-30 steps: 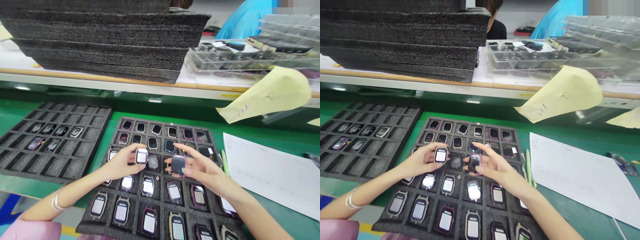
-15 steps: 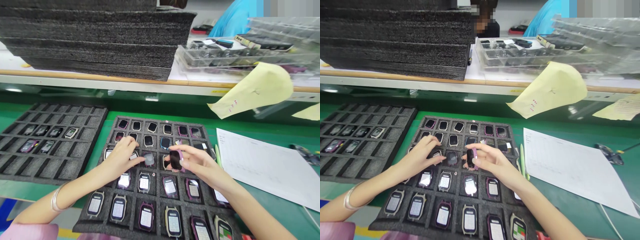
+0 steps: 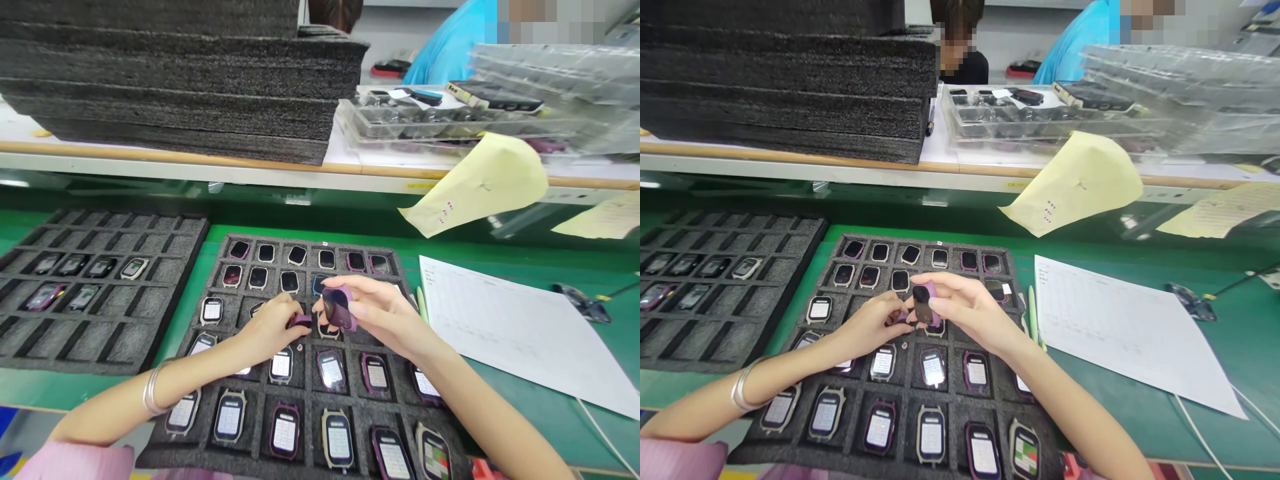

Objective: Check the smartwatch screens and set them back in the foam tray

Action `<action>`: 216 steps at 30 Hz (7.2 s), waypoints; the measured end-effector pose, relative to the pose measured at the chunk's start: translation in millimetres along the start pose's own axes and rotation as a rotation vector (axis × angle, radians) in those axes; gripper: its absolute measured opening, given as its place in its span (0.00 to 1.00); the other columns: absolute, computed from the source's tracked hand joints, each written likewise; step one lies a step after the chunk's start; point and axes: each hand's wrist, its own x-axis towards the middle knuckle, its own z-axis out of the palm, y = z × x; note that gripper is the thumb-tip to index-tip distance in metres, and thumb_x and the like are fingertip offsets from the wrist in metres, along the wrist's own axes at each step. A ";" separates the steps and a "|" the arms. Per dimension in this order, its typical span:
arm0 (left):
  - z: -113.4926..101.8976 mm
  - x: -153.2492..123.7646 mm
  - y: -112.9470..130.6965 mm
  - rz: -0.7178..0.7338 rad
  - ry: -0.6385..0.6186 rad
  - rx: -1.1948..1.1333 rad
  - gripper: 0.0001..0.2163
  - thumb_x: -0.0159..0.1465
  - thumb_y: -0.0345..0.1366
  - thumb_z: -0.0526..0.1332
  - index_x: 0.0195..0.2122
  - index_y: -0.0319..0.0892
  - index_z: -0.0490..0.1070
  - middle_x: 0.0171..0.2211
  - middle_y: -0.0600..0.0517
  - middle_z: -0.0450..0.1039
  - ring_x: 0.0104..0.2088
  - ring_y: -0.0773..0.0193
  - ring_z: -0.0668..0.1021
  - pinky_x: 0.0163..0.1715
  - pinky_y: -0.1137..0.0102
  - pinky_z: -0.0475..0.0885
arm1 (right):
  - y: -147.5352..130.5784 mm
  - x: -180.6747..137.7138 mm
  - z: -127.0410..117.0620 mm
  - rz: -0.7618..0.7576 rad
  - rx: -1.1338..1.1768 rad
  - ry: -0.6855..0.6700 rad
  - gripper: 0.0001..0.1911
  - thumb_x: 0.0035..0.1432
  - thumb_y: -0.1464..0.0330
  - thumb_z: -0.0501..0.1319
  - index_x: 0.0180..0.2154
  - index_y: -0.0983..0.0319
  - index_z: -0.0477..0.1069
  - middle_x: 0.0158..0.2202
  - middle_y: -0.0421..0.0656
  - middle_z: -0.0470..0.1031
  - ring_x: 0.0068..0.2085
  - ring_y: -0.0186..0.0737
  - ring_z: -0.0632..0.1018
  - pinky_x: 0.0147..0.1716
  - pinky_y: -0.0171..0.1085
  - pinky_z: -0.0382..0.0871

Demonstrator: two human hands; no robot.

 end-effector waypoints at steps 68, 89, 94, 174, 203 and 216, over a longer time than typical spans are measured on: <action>-39.2 -11.9 20.1 0.010 0.181 -0.588 0.07 0.58 0.27 0.57 0.36 0.45 0.63 0.33 0.56 0.67 0.35 0.64 0.70 0.37 0.69 0.64 | 3.0 -1.4 2.2 0.090 -0.183 0.055 0.16 0.60 0.66 0.68 0.50 0.59 0.76 0.40 0.44 0.80 0.39 0.43 0.81 0.38 0.38 0.76; -41.0 -10.7 20.3 0.023 0.177 -0.622 0.09 0.58 0.26 0.57 0.37 0.44 0.63 0.33 0.57 0.65 0.35 0.65 0.69 0.38 0.70 0.62 | 5.6 -1.2 -1.3 0.088 -0.179 0.018 0.16 0.60 0.66 0.68 0.51 0.59 0.76 0.41 0.45 0.80 0.40 0.42 0.81 0.39 0.37 0.76; -40.4 -12.7 19.1 0.014 0.173 -0.617 0.09 0.56 0.24 0.56 0.36 0.44 0.62 0.32 0.58 0.64 0.34 0.66 0.68 0.37 0.70 0.62 | 8.8 0.6 -6.2 0.079 -0.199 0.031 0.17 0.60 0.65 0.68 0.50 0.60 0.76 0.40 0.46 0.80 0.39 0.43 0.82 0.38 0.37 0.77; -42.5 -13.6 8.0 -0.103 -0.145 -1.297 0.14 0.63 0.37 0.65 0.49 0.41 0.70 0.42 0.46 0.75 0.40 0.59 0.81 0.36 0.62 0.81 | 30.1 -39.6 -55.2 0.177 -1.094 0.102 0.26 0.59 0.66 0.63 0.58 0.61 0.65 0.50 0.51 0.75 0.40 0.52 0.79 0.46 0.55 0.74; -68.2 -8.7 -34.6 -0.096 0.060 0.279 0.17 0.68 0.47 0.56 0.44 0.37 0.72 0.43 0.38 0.73 0.47 0.44 0.75 0.48 0.52 0.68 | 43.5 -17.8 -6.0 -0.014 -1.198 0.017 0.07 0.67 0.70 0.56 0.36 0.60 0.71 0.43 0.49 0.71 0.46 0.49 0.76 0.47 0.47 0.72; -56.6 2.6 -102.7 -0.376 0.329 -0.051 0.08 0.61 0.31 0.63 0.42 0.38 0.69 0.37 0.44 0.74 0.44 0.48 0.78 0.47 0.58 0.71 | 5.3 10.5 10.0 0.205 -0.192 0.339 0.22 0.62 0.54 0.64 0.50 0.64 0.72 0.33 0.48 0.80 0.18 0.26 0.61 0.14 0.27 0.54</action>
